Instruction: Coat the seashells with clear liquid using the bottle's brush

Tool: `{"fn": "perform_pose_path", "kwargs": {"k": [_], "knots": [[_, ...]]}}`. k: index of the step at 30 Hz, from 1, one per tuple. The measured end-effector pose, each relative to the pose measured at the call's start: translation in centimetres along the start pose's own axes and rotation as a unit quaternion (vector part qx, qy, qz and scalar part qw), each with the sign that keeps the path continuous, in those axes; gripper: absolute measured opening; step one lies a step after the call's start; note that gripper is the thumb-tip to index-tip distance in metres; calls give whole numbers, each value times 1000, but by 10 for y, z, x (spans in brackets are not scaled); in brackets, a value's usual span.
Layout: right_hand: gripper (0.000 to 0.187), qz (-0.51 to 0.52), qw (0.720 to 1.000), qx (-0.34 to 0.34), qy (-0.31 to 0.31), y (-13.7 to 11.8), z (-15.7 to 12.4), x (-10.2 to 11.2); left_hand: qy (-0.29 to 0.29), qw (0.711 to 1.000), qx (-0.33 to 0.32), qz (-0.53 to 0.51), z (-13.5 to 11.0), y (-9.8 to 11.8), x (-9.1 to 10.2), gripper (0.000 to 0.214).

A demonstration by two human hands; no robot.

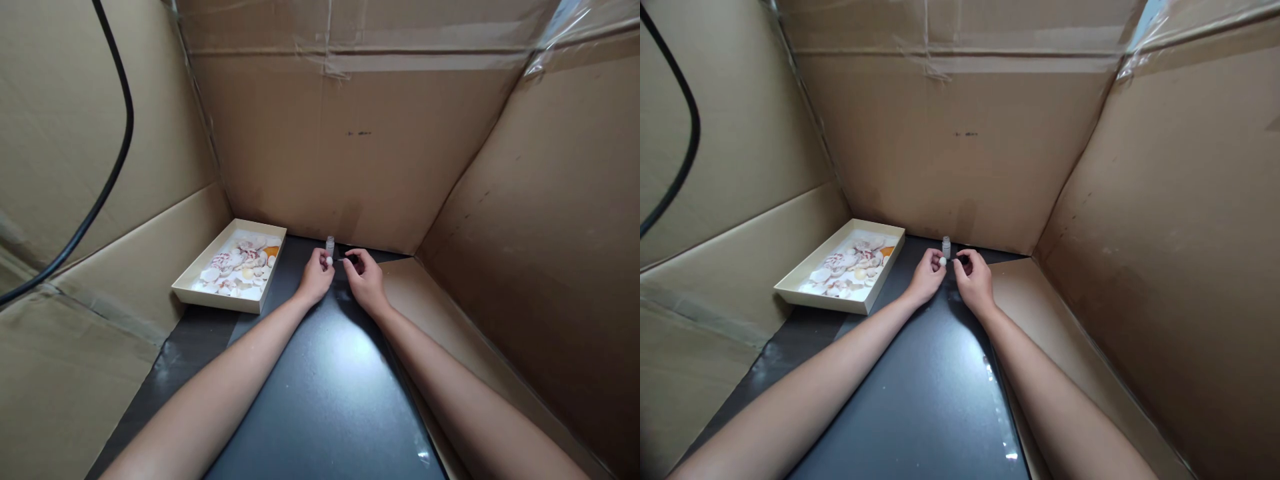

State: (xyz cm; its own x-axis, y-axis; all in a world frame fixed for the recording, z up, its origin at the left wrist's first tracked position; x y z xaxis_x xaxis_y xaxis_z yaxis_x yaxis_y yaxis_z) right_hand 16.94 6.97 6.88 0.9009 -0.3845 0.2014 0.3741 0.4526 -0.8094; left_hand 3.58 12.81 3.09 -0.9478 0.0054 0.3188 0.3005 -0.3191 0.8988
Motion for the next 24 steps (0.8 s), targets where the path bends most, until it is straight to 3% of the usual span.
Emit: {"fn": "perform_pose_path", "kwargs": {"k": [13,17,24], "knots": [[21,-4,1000,1,-25,-2,-1,-5,4,1000,10,2,0,-6,1,24],[19,-38,999,8,0,-2,0,0,5,1000,13,4,0,-7,1,26],[21,21,1000,-4,-22,-1,-1,-4,4,1000,6,22,-2,-4,-1,20]]}}
Point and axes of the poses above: each hand's wrist, its own z-axis towards the middle knuckle, its own x-axis out of the back of the hand, y = z × x, the point moved 10 cm from there along z, towards the middle knuckle, and after that the axes turned 8 degrees about z, right-handed, at the moved point
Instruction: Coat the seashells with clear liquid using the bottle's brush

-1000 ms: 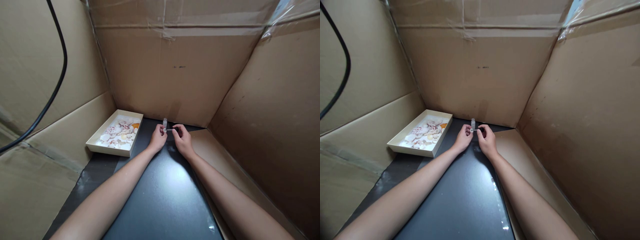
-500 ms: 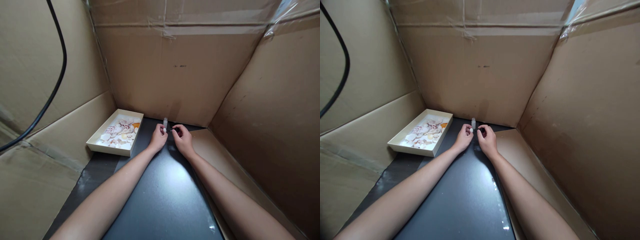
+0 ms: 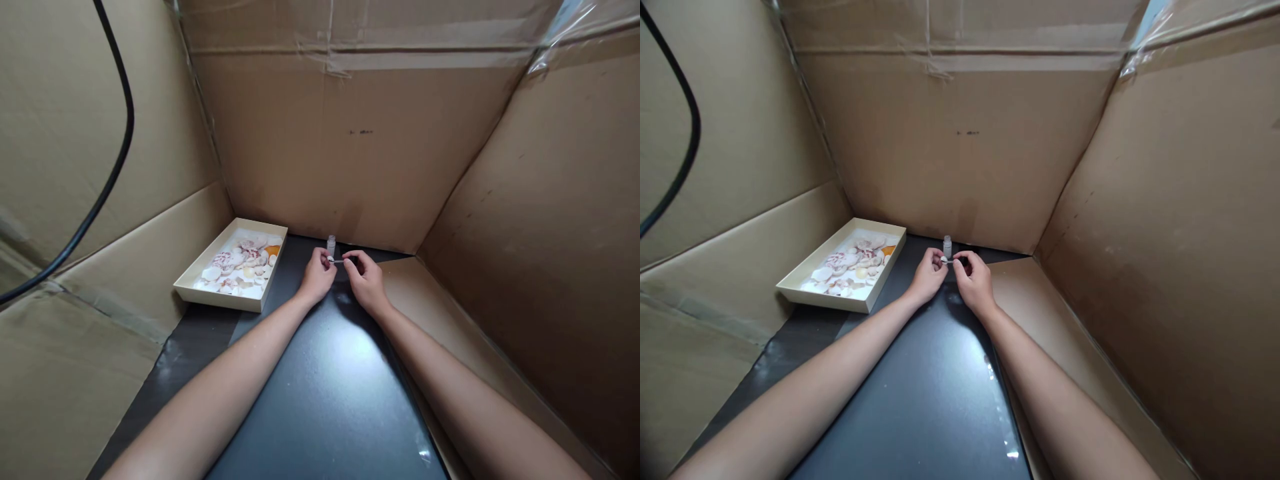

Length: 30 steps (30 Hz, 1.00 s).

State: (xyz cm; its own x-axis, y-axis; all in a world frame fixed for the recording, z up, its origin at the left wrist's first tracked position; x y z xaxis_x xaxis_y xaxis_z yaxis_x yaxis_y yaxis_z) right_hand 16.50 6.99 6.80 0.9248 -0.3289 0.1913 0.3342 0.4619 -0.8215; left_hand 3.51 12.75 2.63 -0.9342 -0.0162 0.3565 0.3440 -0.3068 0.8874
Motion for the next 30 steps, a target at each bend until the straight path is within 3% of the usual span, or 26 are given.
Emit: {"fn": "perform_pose_path", "kwargs": {"k": [7,11,17,30], "knots": [[24,18,998,-44,37,12,3,4,23,999,3,42,-3,3,4,20],[22,18,998,-45,34,14,6,1,7,999,4,51,-1,2,7,20],[14,16,999,-34,38,15,12,-2,-31,991,-52,118,1,9,11,20],[12,141,986,-87,-6,22,12,-10,-46,981,-73,176,-8,17,10,16]]}}
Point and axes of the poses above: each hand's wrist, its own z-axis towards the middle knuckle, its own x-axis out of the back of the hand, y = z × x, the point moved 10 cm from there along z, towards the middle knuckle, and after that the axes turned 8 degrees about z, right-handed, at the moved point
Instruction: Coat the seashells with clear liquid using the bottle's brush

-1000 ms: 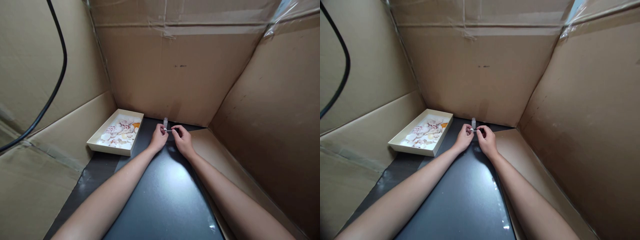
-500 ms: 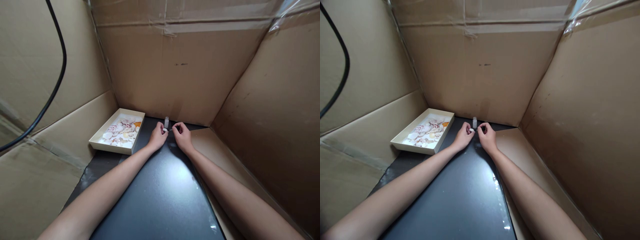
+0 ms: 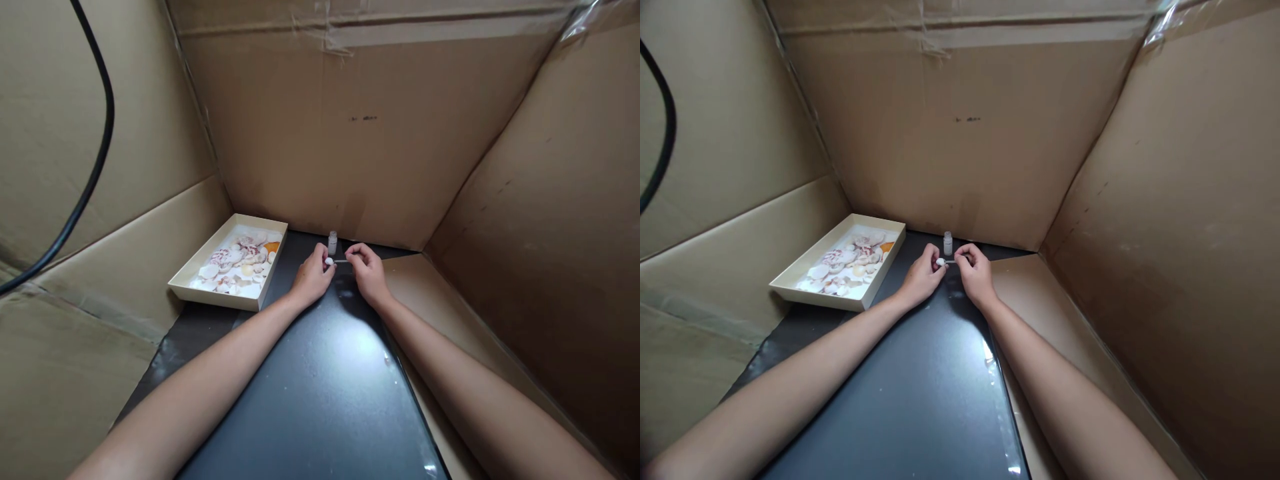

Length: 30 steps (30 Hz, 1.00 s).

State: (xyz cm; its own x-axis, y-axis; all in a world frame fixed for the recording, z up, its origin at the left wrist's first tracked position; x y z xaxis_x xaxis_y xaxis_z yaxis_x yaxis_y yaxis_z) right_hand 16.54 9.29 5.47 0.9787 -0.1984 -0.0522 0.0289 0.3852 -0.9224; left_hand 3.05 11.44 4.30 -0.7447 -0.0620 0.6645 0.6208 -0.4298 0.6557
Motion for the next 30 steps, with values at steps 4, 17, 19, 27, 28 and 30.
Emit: {"fn": "perform_pose_path", "kwargs": {"k": [4,17,19,27,28,30], "knots": [[11,12,1000,-26,-9,6,-1,0,2,1000,-11,-4,-1,1,0,16],[14,-50,996,20,66,0,1,13,-12,998,-13,-58,2,-1,-3,16],[13,-28,998,14,56,0,0,12,-13,998,-15,-62,3,-1,-4,16],[15,-48,997,21,56,-3,0,11,-23,997,-13,-69,4,-4,-6,16],[16,-52,996,24,64,-4,0,12,-22,997,-14,-69,4,-4,-6,16],[16,-37,997,17,60,-2,0,12,-24,997,-15,-71,4,-4,-7,15]]}}
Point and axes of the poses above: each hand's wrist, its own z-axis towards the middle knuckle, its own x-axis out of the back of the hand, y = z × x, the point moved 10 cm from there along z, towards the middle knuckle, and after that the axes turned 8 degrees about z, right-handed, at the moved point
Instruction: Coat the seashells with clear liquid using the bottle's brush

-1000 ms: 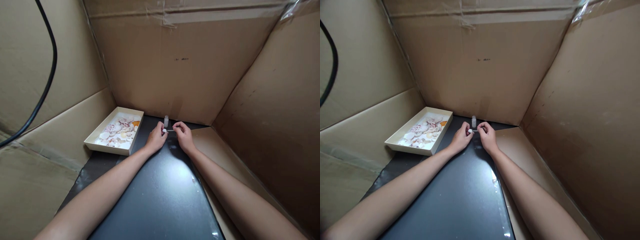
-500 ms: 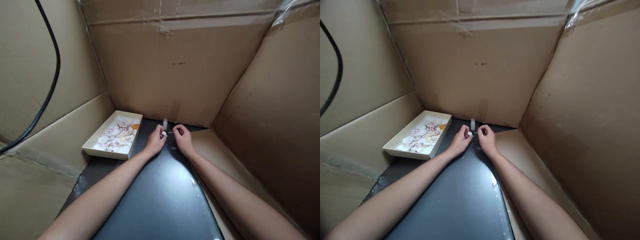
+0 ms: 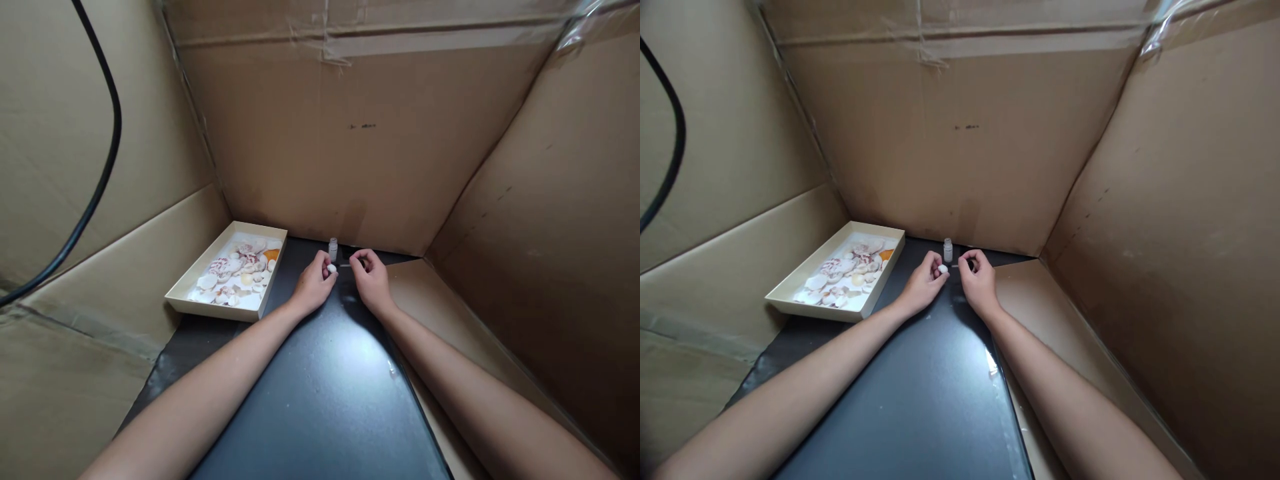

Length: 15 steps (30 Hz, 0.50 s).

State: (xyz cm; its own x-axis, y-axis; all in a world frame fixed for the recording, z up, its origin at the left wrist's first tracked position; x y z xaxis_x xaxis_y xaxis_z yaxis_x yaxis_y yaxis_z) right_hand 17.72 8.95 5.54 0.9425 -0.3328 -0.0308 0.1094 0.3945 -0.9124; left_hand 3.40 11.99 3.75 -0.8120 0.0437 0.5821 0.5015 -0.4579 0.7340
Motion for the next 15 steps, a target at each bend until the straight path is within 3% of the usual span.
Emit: {"fn": "perform_pose_path", "kwargs": {"k": [4,10,15], "knots": [[14,46,998,-12,-44,2,-2,-8,-6,1000,3,-1,0,-1,-2,16],[17,-22,1000,16,-1,-1,-1,-1,-6,1000,1,3,-1,-1,-2,16],[16,54,998,-2,-30,-2,-3,-6,-9,1000,3,4,-1,0,-2,16]]}}
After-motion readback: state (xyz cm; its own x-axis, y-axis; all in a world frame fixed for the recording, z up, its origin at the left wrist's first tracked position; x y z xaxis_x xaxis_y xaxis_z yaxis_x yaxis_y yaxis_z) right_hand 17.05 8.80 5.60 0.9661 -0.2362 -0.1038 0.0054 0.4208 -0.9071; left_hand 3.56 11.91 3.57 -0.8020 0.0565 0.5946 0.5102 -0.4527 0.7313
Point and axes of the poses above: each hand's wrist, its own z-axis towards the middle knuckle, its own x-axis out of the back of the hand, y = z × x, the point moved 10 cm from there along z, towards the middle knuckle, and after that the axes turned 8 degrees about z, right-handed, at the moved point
